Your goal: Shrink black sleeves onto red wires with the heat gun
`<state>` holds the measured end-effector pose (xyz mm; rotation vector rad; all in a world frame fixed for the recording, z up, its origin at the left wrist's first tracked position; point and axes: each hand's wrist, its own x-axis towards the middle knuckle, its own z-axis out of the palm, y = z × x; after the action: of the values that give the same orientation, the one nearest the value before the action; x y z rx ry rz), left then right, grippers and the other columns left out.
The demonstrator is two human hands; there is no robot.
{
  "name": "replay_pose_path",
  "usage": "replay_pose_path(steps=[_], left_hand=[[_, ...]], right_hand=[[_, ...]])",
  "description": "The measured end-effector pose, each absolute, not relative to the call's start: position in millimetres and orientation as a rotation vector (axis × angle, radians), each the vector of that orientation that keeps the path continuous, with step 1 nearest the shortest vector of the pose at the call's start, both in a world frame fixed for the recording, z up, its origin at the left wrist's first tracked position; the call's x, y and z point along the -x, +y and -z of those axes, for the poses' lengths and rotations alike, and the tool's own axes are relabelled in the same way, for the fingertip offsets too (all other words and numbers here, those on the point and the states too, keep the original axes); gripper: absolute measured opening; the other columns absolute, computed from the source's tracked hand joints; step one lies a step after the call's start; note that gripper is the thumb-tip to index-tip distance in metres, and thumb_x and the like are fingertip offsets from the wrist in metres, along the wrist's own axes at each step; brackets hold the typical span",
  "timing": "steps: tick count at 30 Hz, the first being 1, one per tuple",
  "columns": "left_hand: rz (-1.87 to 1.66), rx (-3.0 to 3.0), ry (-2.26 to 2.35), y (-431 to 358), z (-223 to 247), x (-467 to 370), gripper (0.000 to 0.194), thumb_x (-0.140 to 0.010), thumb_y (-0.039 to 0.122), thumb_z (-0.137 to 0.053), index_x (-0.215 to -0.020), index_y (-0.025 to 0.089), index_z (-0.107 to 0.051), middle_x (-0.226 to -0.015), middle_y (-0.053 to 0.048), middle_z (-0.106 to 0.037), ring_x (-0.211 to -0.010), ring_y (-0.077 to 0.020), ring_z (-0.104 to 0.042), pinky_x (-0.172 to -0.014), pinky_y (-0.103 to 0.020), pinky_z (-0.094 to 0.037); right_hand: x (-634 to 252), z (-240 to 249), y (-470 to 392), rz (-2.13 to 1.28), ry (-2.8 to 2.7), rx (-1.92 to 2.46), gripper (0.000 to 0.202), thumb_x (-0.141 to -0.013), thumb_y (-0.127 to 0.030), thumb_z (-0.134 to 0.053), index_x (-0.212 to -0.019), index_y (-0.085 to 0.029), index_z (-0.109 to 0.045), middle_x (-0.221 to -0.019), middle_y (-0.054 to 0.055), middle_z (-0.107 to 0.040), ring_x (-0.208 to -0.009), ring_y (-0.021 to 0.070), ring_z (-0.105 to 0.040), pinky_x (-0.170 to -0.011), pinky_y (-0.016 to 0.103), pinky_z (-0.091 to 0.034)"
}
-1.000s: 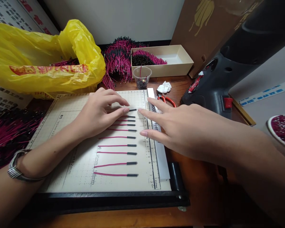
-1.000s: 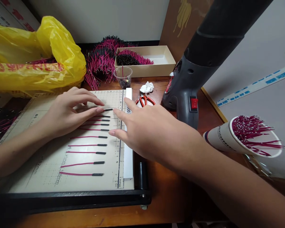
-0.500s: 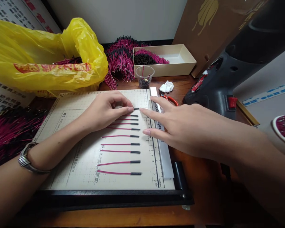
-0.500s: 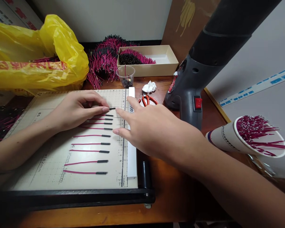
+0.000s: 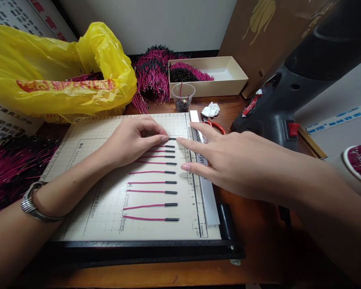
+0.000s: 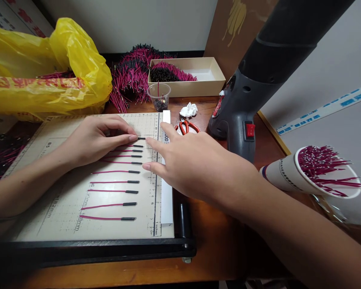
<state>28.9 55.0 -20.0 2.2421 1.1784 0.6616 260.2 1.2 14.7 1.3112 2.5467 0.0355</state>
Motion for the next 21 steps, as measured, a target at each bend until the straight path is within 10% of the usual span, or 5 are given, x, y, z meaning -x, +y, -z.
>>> replay_pose_path(steps=[21], left_hand=[[-0.664, -2.295, 1.180, 55.4, 19.6, -28.5, 0.021, -0.087, 0.035, -0.067, -0.084, 0.020, -0.081, -0.086, -0.004, -0.077, -0.078, -0.0174, -0.065, -0.079, -0.032, -0.051]], right_hand=[[-256.0, -19.3, 1.0, -0.008, 2.531, -1.298, 0.066, -0.104, -0.062, -0.026, -0.161, -0.030, -0.036, -0.157, 0.023, -0.044, -0.092, 0.0257, -0.073, -0.089, 0.048, -0.054]])
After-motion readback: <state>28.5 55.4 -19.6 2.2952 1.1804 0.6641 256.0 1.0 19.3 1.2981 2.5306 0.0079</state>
